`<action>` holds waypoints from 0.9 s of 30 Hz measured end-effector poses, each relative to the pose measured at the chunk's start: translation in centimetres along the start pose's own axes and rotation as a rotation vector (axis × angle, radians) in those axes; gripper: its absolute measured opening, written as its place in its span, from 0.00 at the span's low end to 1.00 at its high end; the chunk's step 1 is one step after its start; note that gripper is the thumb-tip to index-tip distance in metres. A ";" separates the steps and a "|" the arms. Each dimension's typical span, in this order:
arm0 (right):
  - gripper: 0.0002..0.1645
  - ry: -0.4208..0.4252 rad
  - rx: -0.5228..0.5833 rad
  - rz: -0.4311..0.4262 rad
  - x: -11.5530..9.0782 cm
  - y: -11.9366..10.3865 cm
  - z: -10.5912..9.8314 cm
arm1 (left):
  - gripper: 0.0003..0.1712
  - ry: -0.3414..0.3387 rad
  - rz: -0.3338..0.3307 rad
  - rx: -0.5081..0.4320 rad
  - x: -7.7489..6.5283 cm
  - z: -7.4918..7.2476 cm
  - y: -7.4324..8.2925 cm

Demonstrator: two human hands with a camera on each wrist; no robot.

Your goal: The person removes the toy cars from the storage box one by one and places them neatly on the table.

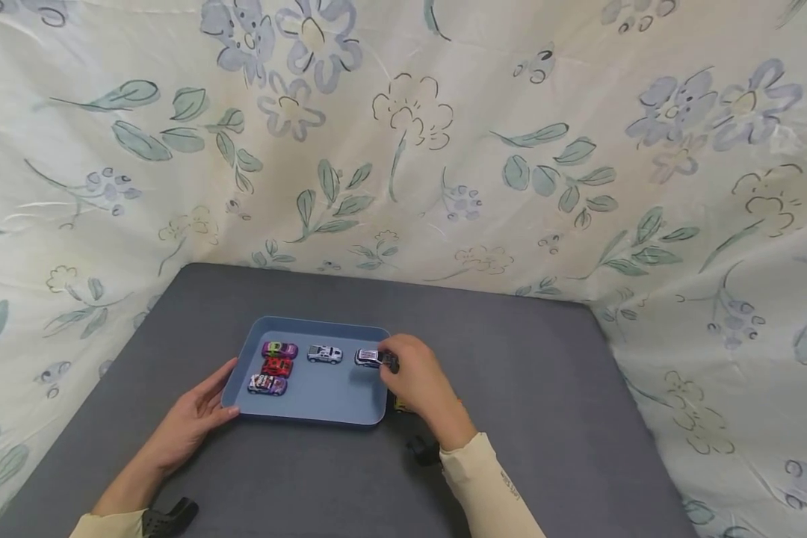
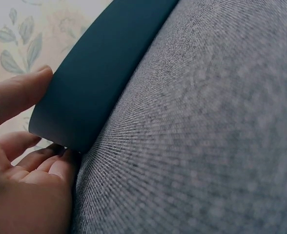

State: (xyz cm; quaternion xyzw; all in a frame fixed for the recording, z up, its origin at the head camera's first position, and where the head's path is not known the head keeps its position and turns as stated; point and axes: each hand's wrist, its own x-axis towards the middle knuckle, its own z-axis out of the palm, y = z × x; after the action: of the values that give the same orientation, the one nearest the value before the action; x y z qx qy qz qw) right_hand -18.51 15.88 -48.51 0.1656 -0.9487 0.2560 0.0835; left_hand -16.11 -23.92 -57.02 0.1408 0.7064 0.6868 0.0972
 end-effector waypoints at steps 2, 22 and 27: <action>0.17 0.007 0.006 0.009 -0.3 0.3 -0.4 | 0.51 0.001 -0.001 -0.003 -0.1 0.0 0.1; 0.18 0.071 -0.021 0.061 -3.6 5.4 -4.0 | 0.53 -0.007 -0.024 -0.007 0.2 0.0 -0.7; 0.18 0.057 -0.026 0.071 -3.9 6.0 -4.3 | 0.52 0.004 -0.028 -0.001 0.1 -0.1 -0.6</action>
State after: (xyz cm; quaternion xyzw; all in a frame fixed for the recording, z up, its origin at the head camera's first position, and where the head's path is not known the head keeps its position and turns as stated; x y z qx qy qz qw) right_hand -16.73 23.99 -48.57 0.1232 -0.9545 0.2510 0.1035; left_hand -16.30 -24.02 -57.60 0.1293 0.7080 0.6862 0.1054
